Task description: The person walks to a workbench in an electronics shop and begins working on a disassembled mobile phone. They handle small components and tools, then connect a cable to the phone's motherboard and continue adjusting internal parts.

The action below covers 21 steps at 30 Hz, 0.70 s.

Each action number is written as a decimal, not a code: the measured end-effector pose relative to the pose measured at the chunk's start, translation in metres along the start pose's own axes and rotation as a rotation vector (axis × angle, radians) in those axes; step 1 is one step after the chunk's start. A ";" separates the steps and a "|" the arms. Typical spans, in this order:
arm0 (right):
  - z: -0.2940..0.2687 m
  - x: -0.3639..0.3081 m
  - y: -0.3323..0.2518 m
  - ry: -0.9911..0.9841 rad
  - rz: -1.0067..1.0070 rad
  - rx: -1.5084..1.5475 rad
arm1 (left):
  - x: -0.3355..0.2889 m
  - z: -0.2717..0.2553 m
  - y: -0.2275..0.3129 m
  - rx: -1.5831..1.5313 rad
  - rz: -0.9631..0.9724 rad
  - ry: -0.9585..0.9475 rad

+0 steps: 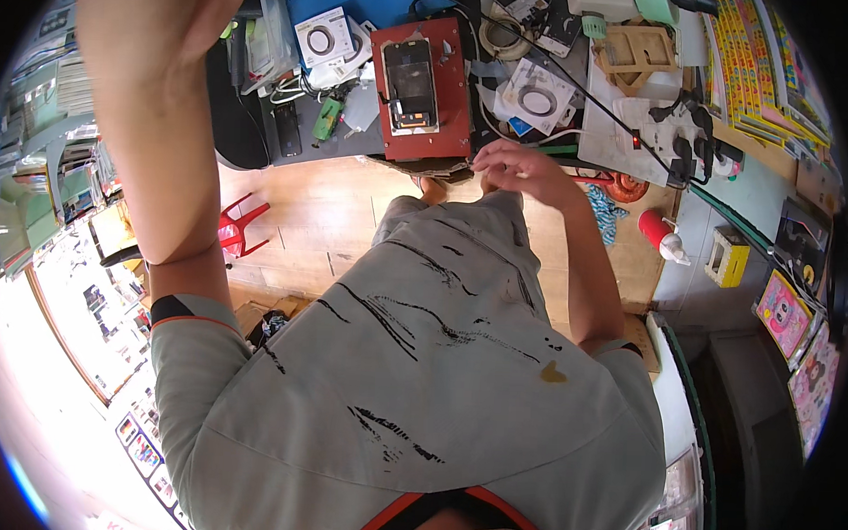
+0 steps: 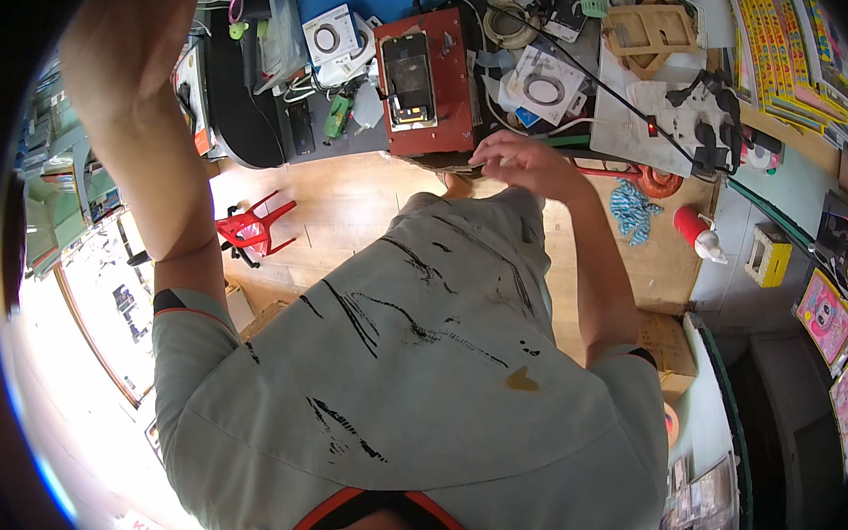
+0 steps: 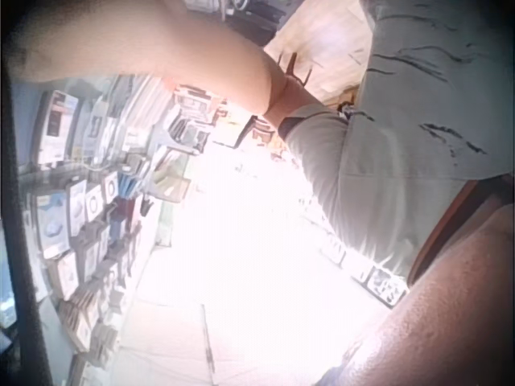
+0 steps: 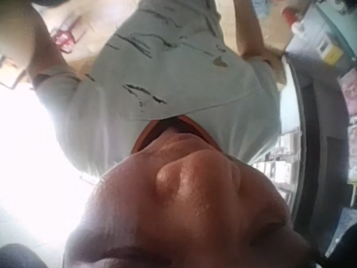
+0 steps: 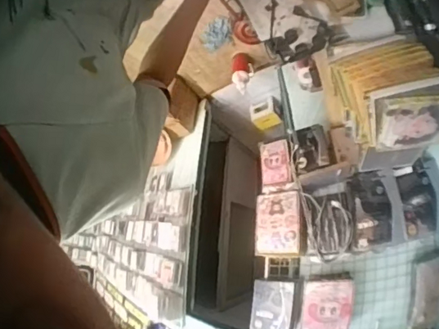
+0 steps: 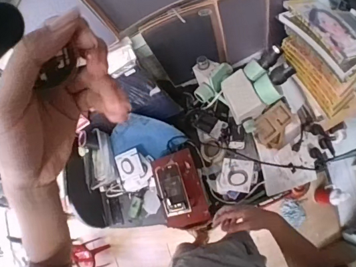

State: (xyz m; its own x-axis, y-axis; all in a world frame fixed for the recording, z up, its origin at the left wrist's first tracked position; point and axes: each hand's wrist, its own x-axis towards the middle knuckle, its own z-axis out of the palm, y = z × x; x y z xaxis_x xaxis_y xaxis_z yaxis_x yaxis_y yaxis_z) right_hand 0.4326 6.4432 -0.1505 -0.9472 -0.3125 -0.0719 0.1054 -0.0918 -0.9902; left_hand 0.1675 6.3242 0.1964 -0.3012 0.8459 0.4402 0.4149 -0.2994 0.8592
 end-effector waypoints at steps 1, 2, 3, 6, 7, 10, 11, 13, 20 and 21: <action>0.011 -0.004 -0.005 -0.009 0.137 0.058 | -0.007 -0.006 0.005 0.001 -0.007 -0.092; 0.021 -0.006 -0.001 0.006 0.127 0.059 | -0.017 -0.009 0.013 -0.032 -0.064 -0.121; 0.031 -0.008 0.004 0.021 0.167 0.070 | -0.024 -0.011 0.020 -0.066 -0.121 -0.157; 0.059 -0.005 0.029 0.085 0.230 0.112 | -0.055 -0.003 0.053 -0.226 -0.364 -0.163; 0.068 -0.004 0.037 0.103 0.243 0.129 | -0.061 0.001 0.060 -0.255 -0.396 -0.217; 0.089 -0.002 0.057 0.090 0.080 -0.089 | -0.092 0.004 0.058 -0.343 -0.272 -0.382; 0.102 -0.004 0.079 0.129 0.048 -0.176 | -0.100 0.011 0.061 -0.370 -0.240 -0.390; 0.116 -0.010 0.081 0.236 -0.083 -0.430 | -0.123 0.019 0.071 -0.363 -0.240 -0.348; 0.167 -0.026 0.115 0.280 -0.041 -0.850 | -0.250 0.017 0.106 -0.123 -0.273 -0.024; 0.173 -0.028 0.122 0.296 -0.036 -0.839 | -0.269 0.016 0.114 -0.038 -0.304 0.026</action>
State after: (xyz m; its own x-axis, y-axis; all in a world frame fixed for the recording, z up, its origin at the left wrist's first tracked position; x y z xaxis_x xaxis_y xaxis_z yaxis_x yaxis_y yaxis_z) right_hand 0.5240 6.2766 -0.2485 -0.9973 -0.0550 0.0482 -0.0726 0.6624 -0.7456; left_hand 0.3093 6.0696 0.1720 -0.4282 0.8880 0.1674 0.2699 -0.0511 0.9615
